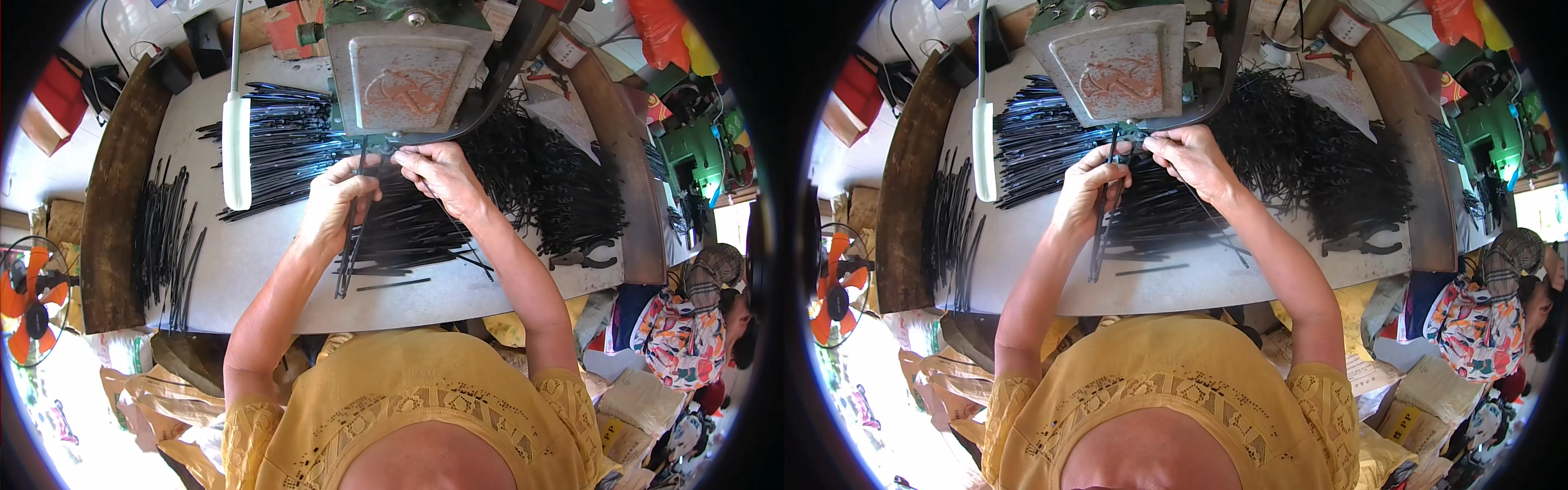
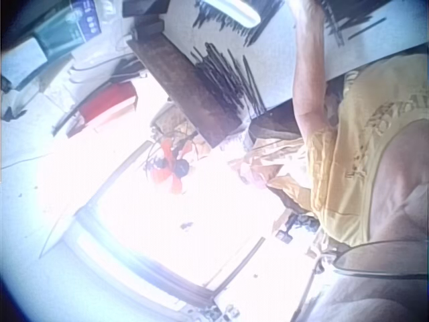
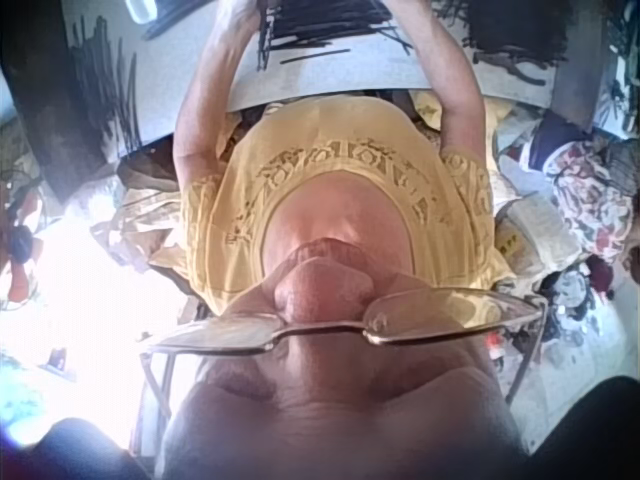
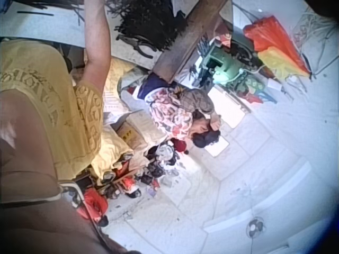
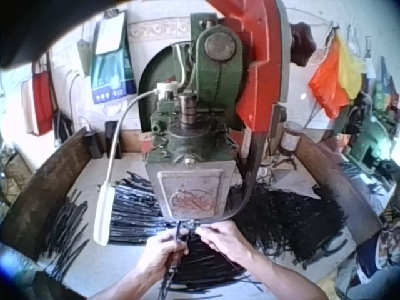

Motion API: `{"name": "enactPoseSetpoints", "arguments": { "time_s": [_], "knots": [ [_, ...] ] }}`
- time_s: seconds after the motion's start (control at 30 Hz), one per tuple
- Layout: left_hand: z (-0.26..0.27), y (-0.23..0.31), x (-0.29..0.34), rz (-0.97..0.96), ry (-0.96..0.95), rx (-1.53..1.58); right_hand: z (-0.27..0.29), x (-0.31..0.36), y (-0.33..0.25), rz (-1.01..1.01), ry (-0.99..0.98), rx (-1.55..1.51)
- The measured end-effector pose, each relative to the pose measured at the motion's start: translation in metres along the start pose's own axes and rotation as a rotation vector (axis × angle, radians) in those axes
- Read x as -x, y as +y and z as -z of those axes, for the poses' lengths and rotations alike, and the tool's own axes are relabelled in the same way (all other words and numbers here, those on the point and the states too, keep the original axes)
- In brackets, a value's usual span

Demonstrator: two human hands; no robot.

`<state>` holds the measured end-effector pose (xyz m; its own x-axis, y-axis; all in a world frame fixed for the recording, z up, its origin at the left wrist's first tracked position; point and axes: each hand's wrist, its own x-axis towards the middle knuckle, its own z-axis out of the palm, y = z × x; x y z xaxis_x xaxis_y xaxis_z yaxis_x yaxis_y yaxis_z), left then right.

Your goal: The person repeatedly picks up plastic rods from a pile and positions them under a riveting machine to fasten components onto them by hand and with the machine.

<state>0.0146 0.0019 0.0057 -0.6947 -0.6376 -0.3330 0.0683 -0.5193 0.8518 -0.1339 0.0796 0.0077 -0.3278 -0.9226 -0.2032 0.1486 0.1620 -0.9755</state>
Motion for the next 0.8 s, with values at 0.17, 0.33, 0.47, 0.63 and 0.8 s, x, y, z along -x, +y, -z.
{"name": "enactPoseSetpoints", "arguments": {
  "time_s": [0.17,0.33,0.47,0.63,0.8],
  "knots": [
    [0.0,-0.002,0.0,-0.01,0.005,-0.008,-0.001,-0.001,0.001,-0.003,0.021,0.001],
    [-0.002,-0.001,0.0,-0.013,0.012,-0.018,-0.001,-0.003,0.002,-0.004,0.027,0.011],
    [-0.001,-0.003,0.0,-0.02,0.019,-0.033,-0.005,0.001,0.0,-0.053,0.041,-0.046],
    [0.008,-0.003,0.004,-0.033,0.001,-0.118,-0.001,0.007,0.0,-0.112,0.031,-0.058],
    [0.004,-0.004,0.005,-0.03,-0.021,-0.106,-0.006,0.01,0.005,-0.019,-0.006,-0.171]
  ]
}}
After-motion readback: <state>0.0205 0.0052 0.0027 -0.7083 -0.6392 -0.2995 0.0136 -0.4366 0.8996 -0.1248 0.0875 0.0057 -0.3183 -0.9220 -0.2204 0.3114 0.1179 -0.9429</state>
